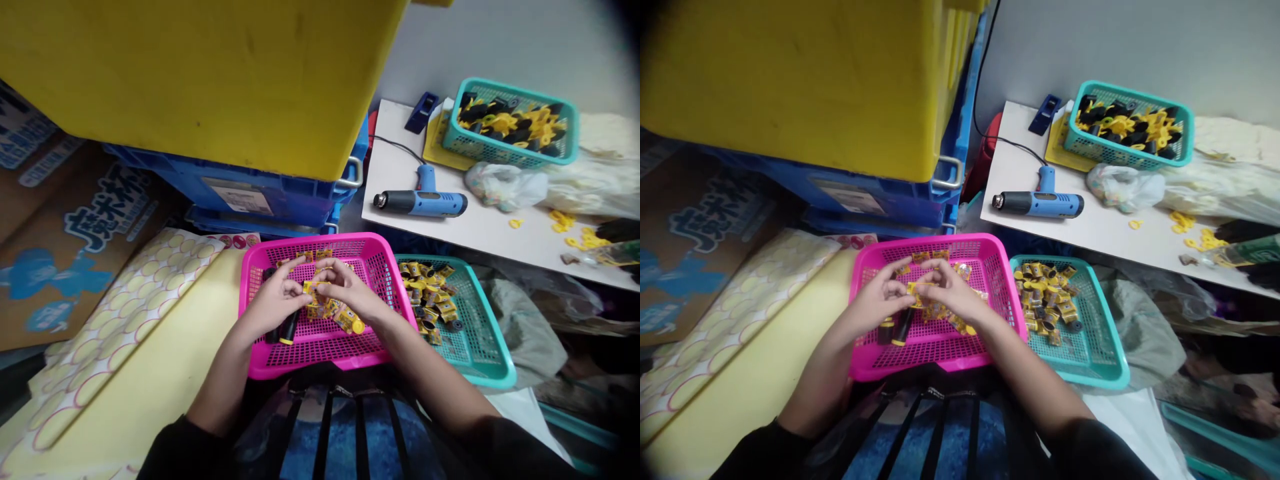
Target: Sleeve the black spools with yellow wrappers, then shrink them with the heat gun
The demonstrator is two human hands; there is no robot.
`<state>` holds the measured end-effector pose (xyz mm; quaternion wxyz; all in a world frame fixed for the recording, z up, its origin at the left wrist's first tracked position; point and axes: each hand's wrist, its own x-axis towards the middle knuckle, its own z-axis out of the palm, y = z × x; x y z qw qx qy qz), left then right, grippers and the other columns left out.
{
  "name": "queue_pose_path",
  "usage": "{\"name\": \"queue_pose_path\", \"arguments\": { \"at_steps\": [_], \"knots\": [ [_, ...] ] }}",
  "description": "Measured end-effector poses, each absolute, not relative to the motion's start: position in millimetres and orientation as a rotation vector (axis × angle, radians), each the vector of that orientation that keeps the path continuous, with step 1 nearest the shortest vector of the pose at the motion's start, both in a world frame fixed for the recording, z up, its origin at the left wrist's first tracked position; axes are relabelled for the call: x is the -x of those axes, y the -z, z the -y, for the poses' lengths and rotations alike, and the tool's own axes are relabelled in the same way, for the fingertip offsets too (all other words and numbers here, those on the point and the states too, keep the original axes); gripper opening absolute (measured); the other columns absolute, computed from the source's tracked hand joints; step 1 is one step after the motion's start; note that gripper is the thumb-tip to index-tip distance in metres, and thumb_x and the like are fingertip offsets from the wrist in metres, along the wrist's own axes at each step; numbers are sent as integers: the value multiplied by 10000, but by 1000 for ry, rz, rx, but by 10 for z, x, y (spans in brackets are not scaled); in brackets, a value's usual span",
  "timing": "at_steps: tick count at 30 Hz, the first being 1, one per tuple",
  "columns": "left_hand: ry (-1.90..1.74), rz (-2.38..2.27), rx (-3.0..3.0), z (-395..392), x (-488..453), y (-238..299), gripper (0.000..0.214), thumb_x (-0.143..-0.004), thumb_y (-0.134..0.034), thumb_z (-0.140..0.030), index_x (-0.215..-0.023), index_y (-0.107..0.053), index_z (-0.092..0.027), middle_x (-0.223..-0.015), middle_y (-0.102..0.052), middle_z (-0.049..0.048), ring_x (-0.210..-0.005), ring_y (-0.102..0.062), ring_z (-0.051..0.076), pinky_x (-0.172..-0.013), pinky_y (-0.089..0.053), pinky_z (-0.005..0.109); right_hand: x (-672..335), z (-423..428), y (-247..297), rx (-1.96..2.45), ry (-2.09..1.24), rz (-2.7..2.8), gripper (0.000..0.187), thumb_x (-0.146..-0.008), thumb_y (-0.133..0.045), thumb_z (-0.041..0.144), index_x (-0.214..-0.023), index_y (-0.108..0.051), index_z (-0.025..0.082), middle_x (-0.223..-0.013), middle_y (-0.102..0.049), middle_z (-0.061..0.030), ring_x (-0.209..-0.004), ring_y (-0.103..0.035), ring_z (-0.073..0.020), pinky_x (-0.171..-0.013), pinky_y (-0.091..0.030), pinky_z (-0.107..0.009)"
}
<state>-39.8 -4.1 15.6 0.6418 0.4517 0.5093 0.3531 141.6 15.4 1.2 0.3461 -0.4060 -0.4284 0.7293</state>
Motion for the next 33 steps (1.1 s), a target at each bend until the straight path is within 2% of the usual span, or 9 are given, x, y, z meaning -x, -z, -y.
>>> {"name": "queue_pose_path", "arguments": {
  "at_steps": [2,6,10,12,15,19,24,28,33],
  "knots": [
    [-837,-1132,-1012,26,424,-162,695,-701,-730,-186,-1346,-476,-226,-617,-595,-58,-593,-603,119,-590,-489,231,-1387,-218,-42,1047,-1901,1226,411,-707,-724,245,-1063,-519,217,-730,-596,35,-635,-565,-119,-602,-456,-272],
    [-1026,-1113,-864,-10,350,-105,583,-672,-772,-260,-1211,-557,-200,-795,-675,-3,-756,-660,136,-713,-541,255,-1229,-327,-45,1080,-1708,1240,371,-700,-754,300,-975,-521,212,-634,-488,83,-583,-507,-95,-601,-445,-255],
    [-1240,-1213,-667,-54,379,-31,418,-626,-811,-306,-974,-620,-178,-792,-693,2,-645,-648,114,-642,-545,243,-1153,-394,73,1185,-1557,1375,238,-892,-540,396,-1039,-533,208,-861,-615,-4,-820,-592,-141,-745,-482,-295],
    [-1336,-1292,-615,-73,462,0,357,-622,-813,-333,-883,-641,-162,-760,-697,3,-613,-637,107,-613,-533,231,-1160,-410,169,1315,-1419,1728,213,-949,-438,315,-1065,-563,187,-997,-642,-62,-939,-589,-177,-822,-472,-341],
    [-1384,-1388,-622,-80,576,39,361,-594,-832,-350,-851,-695,-138,-741,-710,9,-583,-620,100,-591,-515,223,-1143,-401,310,1256,-1053,2566,213,-852,-567,146,-1053,-633,170,-1116,-637,-122,-1069,-541,-261,-907,-427,-420],
    [-1308,-1406,-620,-40,614,63,390,-587,-839,-384,-865,-740,-128,-706,-718,16,-584,-622,109,-624,-525,243,-1072,-396,388,966,-775,3050,181,-822,-564,84,-957,-668,145,-1050,-657,-146,-1070,-539,-283,-899,-424,-405],
    [-1142,-1348,-657,22,640,61,438,-599,-824,-452,-905,-759,-145,-781,-749,51,-621,-655,150,-627,-557,283,-1289,-449,225,1311,-1062,2416,361,-765,-594,164,-1121,-540,131,-997,-636,-111,-838,-594,-210,-730,-476,-344],
    [-978,-1339,-836,26,657,55,459,-629,-795,-487,-945,-764,-155,-866,-766,77,-657,-669,169,-665,-562,299,-1591,-422,-12,1215,-1620,1401,283,-777,-639,312,-1017,-534,205,-887,-607,-17,-736,-586,-139,-680,-478,-295],
    [-888,-1329,-991,1,548,29,494,-650,-762,-530,-965,-763,-149,-950,-763,89,-741,-691,203,-724,-565,326,-1673,-363,-173,1014,-1815,1170,341,-701,-777,337,-961,-597,210,-829,-595,15,-689,-548,-93,-650,-439,-240]
  ]
}}
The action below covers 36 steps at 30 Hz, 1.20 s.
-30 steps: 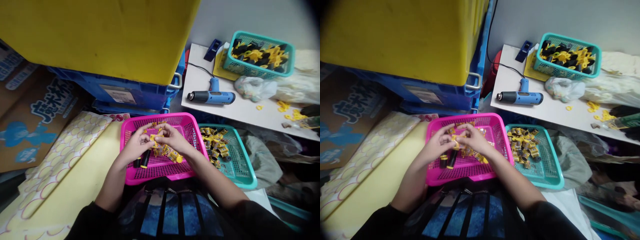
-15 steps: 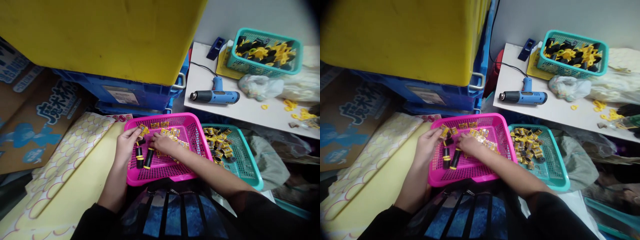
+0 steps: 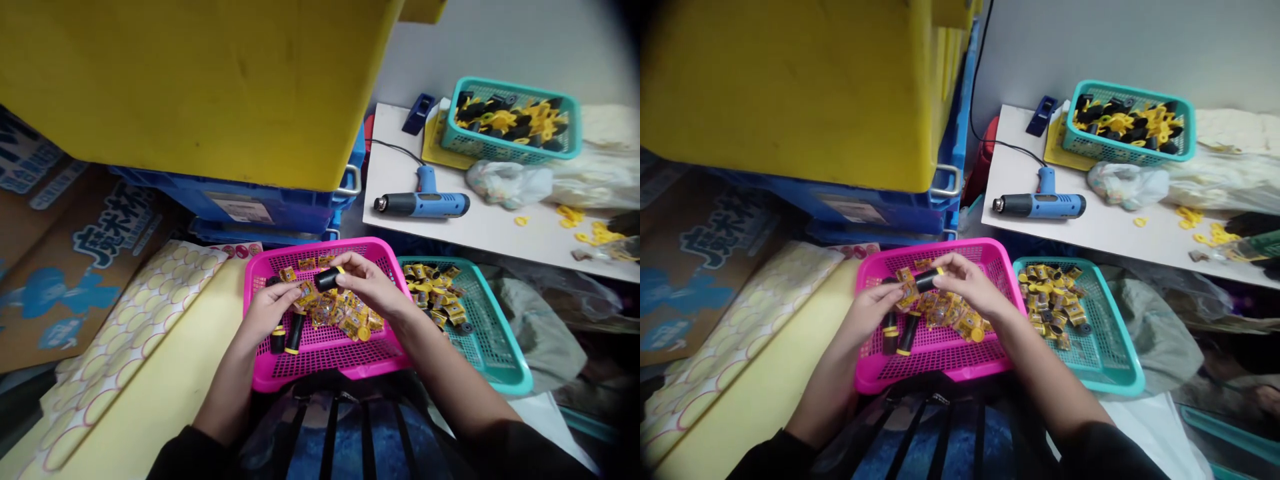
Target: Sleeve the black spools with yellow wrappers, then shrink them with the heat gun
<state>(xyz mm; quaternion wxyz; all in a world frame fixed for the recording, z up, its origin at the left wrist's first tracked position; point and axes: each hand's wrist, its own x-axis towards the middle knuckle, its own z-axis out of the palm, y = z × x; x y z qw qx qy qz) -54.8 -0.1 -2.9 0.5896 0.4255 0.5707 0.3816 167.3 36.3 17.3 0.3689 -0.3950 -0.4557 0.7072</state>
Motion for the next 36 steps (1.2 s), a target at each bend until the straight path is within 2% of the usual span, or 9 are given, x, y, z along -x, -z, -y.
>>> {"name": "queue_pose_path", "arguments": {
  "at_steps": [5,10,14,16,19,24,27,31,36],
  "knots": [
    [-878,-1269,-969,5,454,-25,523,-688,-724,-552,-1021,-747,-150,-931,-766,83,-680,-697,198,-680,-591,349,-1727,-376,-128,1061,-1814,1285,279,-743,-752,376,-905,-626,186,-773,-602,13,-679,-551,-98,-636,-422,-244],
    [-839,-1255,-1100,-25,360,-70,422,-717,-721,-492,-1016,-751,-197,-1059,-746,73,-947,-694,243,-813,-586,368,-1829,-348,-68,1100,-1779,1372,277,-747,-743,387,-872,-628,169,-740,-598,15,-663,-545,-100,-634,-416,-249],
    [-804,-1232,-987,-27,176,-92,492,-689,-731,-526,-1049,-735,-190,-1093,-735,80,-918,-702,250,-712,-615,375,-1835,-256,-6,1124,-1673,1395,316,-704,-772,375,-905,-627,179,-738,-589,18,-674,-539,-119,-655,-423,-276],
    [-836,-1229,-942,-2,74,-111,489,-698,-735,-509,-1062,-728,-182,-1082,-735,90,-892,-708,240,-713,-615,370,-1830,-198,30,1125,-1630,1377,357,-669,-796,374,-926,-632,190,-769,-598,8,-702,-546,-133,-680,-436,-294],
    [-938,-1236,-954,55,-60,-146,431,-664,-797,-406,-1031,-732,-189,-1051,-741,85,-903,-704,223,-797,-593,363,-1839,-111,70,1048,-1603,1288,398,-647,-810,417,-945,-640,213,-886,-620,-23,-786,-569,-160,-736,-457,-323],
    [-1039,-1191,-955,137,-286,-194,351,-639,-825,-294,-970,-742,-210,-1032,-745,64,-947,-693,212,-890,-553,363,-1836,38,94,761,-1852,932,415,-835,-600,553,-1130,-609,261,-1093,-610,-60,-983,-573,-193,-867,-460,-368],
    [-1074,-1194,-975,156,-396,-214,308,-641,-818,-265,-936,-749,-210,-1020,-750,55,-966,-689,208,-915,-539,353,-1796,106,121,670,-1987,767,470,-835,-573,600,-1140,-600,244,-1033,-614,-67,-921,-574,-190,-834,-473,-366],
    [-1060,-1253,-1005,155,-438,-219,298,-632,-819,-241,-917,-748,-192,-1003,-754,61,-981,-684,216,-949,-519,368,-1772,122,166,655,-1935,728,436,-798,-635,588,-1045,-613,230,-963,-601,-42,-899,-558,-170,-834,-449,-329],
    [-1041,-1208,-1036,152,-410,-197,306,-629,-825,-246,-918,-740,-192,-1026,-749,66,-1005,-681,224,-950,-521,377,-1796,105,205,639,-1912,783,432,-774,-662,589,-973,-591,213,-918,-563,-18,-817,-527,-133,-739,-439,-274]
  ]
}}
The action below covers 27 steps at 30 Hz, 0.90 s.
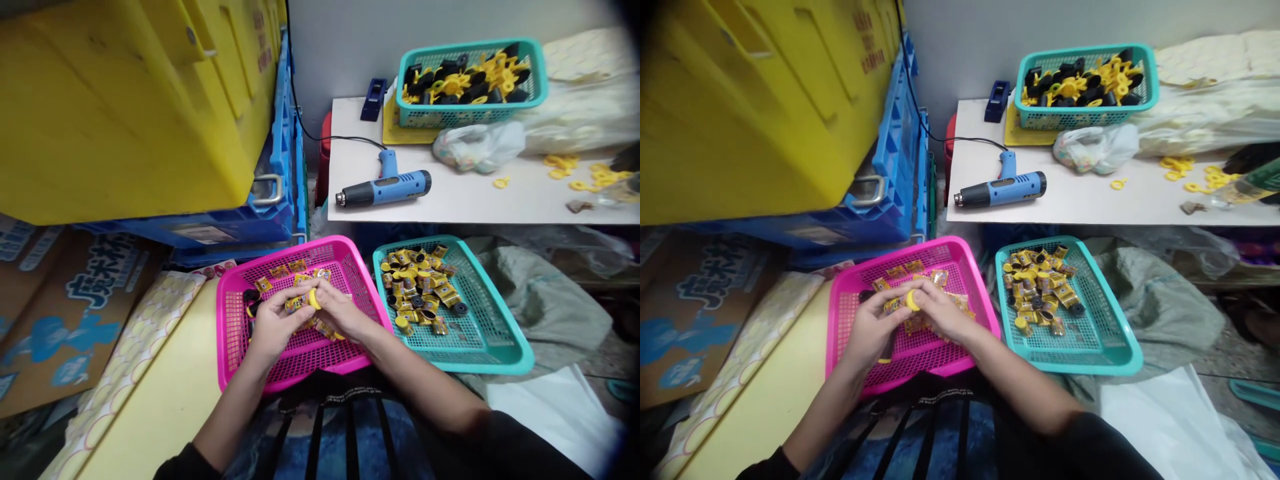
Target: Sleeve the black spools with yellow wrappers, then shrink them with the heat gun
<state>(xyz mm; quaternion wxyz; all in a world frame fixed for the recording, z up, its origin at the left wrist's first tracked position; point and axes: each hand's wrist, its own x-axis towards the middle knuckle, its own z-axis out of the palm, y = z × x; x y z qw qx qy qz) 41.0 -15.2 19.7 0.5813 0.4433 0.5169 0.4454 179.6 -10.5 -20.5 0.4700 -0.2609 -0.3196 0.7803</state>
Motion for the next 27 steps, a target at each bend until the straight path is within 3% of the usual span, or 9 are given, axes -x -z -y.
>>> {"name": "queue_pose_path", "arguments": {
  "at_steps": [5,9,11,13,17,21,24,27],
  "knots": [
    [-973,-1133,-1047,196,-350,-206,313,-633,-830,-267,-921,-729,-197,-1006,-744,64,-895,-703,217,-782,-589,343,-1890,96,189,625,-2015,864,446,-786,-662,570,-1037,-557,217,-839,-558,14,-686,-533,-102,-639,-453,-246],
    [-963,-1057,-1102,217,-315,-268,247,-658,-817,-238,-891,-739,-216,-990,-734,48,-970,-682,213,-803,-581,313,-1974,89,111,652,-1979,932,479,-752,-730,497,-1121,-572,236,-1043,-591,-29,-892,-586,-134,-768,-487,-266],
    [-993,-1058,-1123,213,-326,-311,209,-688,-794,-230,-889,-738,-222,-1016,-728,51,-1032,-661,215,-828,-574,310,-1974,103,77,635,-2017,891,468,-787,-692,500,-1158,-559,248,-1092,-586,-41,-884,-594,-136,-763,-495,-275],
    [-999,-1088,-1124,207,-350,-348,241,-684,-793,-218,-917,-730,-223,-1050,-727,53,-1035,-660,210,-853,-567,321,-1946,127,61,623,-2088,817,456,-794,-670,529,-1132,-557,243,-1048,-598,-41,-812,-594,-133,-728,-503,-284],
    [-941,-1147,-1071,217,-381,-369,293,-634,-819,-227,-910,-725,-201,-1048,-740,66,-944,-693,209,-844,-567,341,-1885,155,96,683,-2081,756,518,-682,-748,578,-1009,-569,218,-891,-586,-4,-742,-570,-120,-704,-485,-265],
    [-910,-1167,-1074,230,-364,-321,297,-631,-813,-253,-908,-730,-188,-995,-750,72,-898,-701,218,-809,-572,344,-1896,132,189,690,-1984,867,501,-685,-737,593,-977,-576,218,-890,-575,6,-741,-556,-110,-688,-454,-241],
    [-911,-1165,-1143,203,-377,-289,282,-656,-790,-277,-918,-728,-192,-975,-749,68,-888,-696,224,-806,-571,359,-1927,123,181,755,-1899,975,479,-721,-703,598,-996,-573,228,-972,-586,-13,-853,-574,-137,-772,-467,-270],
    [-971,-1198,-1439,167,-461,-295,220,-714,-746,-275,-928,-736,-221,-976,-734,58,-936,-673,227,-884,-542,399,-1993,180,39,862,-1736,1089,516,-778,-648,591,-1148,-543,248,-1137,-568,-45,-1043,-558,-178,-917,-449,-332]
  ]
}}
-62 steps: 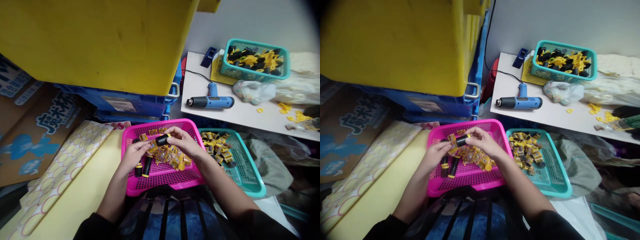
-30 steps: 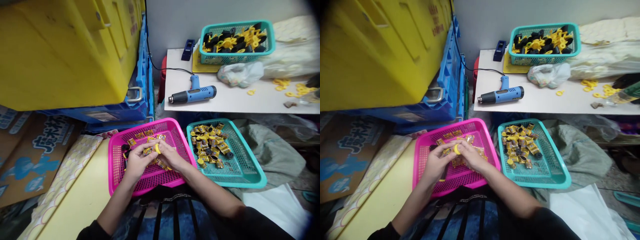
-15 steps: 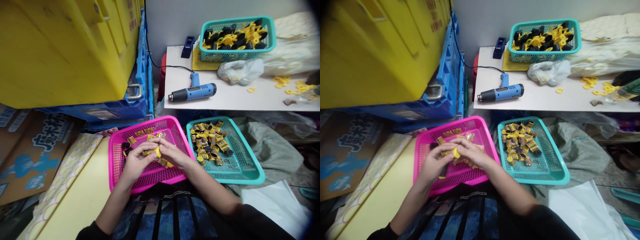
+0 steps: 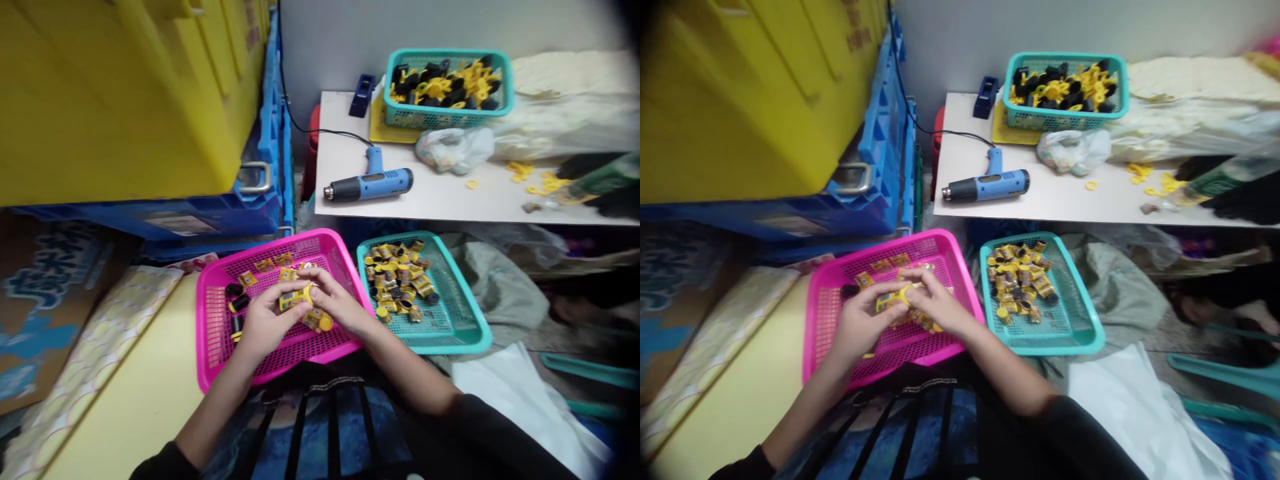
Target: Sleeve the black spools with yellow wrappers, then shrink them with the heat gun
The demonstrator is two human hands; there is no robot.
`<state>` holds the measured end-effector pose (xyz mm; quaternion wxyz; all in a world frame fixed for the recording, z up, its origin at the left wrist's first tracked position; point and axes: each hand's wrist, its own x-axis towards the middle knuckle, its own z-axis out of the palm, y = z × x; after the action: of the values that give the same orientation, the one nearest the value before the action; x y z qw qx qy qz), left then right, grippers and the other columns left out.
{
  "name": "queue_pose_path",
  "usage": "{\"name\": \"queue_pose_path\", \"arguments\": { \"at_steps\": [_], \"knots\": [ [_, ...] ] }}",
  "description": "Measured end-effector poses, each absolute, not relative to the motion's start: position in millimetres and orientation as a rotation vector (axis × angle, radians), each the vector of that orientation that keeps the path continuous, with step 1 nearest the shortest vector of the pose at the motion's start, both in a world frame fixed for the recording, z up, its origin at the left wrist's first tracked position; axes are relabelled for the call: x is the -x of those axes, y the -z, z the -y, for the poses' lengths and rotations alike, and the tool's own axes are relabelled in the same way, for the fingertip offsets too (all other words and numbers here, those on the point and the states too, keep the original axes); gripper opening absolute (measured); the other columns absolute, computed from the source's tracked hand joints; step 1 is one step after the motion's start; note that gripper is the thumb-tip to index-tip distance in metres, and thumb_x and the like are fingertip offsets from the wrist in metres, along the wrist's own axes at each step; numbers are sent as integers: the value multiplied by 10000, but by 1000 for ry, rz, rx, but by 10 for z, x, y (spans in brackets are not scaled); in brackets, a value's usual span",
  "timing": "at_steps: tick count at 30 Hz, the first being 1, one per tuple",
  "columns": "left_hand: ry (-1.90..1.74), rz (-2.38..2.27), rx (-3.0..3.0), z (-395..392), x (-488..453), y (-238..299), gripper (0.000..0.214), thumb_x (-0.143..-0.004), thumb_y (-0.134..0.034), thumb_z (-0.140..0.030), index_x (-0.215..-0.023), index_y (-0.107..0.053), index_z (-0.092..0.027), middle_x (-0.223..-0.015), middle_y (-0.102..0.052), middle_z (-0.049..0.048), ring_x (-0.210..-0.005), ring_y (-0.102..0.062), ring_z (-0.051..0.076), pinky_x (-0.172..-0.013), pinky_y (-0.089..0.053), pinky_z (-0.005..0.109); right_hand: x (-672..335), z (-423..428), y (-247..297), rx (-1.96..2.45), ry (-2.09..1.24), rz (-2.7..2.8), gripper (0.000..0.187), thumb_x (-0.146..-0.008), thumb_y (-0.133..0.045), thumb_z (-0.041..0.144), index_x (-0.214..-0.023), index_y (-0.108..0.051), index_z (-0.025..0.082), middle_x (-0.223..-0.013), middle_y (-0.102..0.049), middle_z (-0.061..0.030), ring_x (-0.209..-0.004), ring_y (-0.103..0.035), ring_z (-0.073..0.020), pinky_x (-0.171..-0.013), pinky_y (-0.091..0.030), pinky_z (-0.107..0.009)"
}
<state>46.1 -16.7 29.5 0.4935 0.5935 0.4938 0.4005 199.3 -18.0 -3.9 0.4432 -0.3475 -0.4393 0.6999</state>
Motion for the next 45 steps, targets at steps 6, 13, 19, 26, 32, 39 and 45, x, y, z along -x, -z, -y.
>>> {"name": "queue_pose_path", "arguments": {
  "at_steps": [6,13,19,26,32,39,45],
  "knots": [
    [-912,-1121,-1884,143,-556,-252,493,-749,-731,-313,-1230,-622,-316,-1417,-459,73,-1225,-518,271,-976,-496,431,-2692,483,-253,1488,-883,1367,297,-852,-604,427,-1075,-600,230,-1042,-641,-84,-949,-601,-221,-868,-480,-387],
    [-1062,-1437,-1310,-1,-45,-123,279,-824,-627,-356,-1060,-675,-214,-1084,-700,66,-971,-656,206,-891,-534,375,-3188,480,-239,1972,-208,1745,400,-869,-552,406,-1176,-600,155,-1138,-647,-182,-1091,-566,-325,-960,-413,-522],
    [-1152,-1530,-1109,-10,284,-88,316,-789,-647,-372,-1031,-685,-172,-1021,-722,79,-921,-665,193,-872,-517,344,-1926,-254,-111,1774,-732,2334,265,-911,-535,326,-1052,-691,164,-1048,-700,-149,-1025,-622,-273,-901,-468,-392],
    [-1088,-1471,-1116,111,441,12,286,-800,-630,-362,-1013,-698,-182,-1029,-728,79,-904,-667,198,-878,-517,358,-1463,-715,399,2085,-717,2436,263,-886,-581,286,-1049,-668,99,-1027,-706,-186,-954,-671,-279,-790,-492,-361],
    [-786,-1541,-1504,66,510,203,227,-836,-575,-329,-962,-731,-222,-1004,-741,73,-929,-669,237,-886,-508,387,-1722,-648,271,2330,-554,2339,310,-929,-464,245,-1106,-629,52,-1068,-663,-278,-1035,-639,-318,-846,-487,-412],
    [-555,-1704,-1649,26,480,291,256,-866,-526,-314,-990,-730,-220,-1031,-740,101,-935,-679,285,-847,-502,393,-1120,-423,370,1836,-875,2614,188,-854,-598,261,-965,-690,141,-1094,-677,-178,-1071,-604,-273,-910,-442,-338],
    [-818,-1769,-1351,88,619,230,219,-843,-558,-363,-895,-719,-223,-869,-755,46,-780,-690,221,-768,-511,318,-1107,-489,613,1715,-1117,2509,144,-857,-564,175,-945,-673,143,-854,-718,-68,-746,-648,-161,-678,-465,-243]
  ]
}}
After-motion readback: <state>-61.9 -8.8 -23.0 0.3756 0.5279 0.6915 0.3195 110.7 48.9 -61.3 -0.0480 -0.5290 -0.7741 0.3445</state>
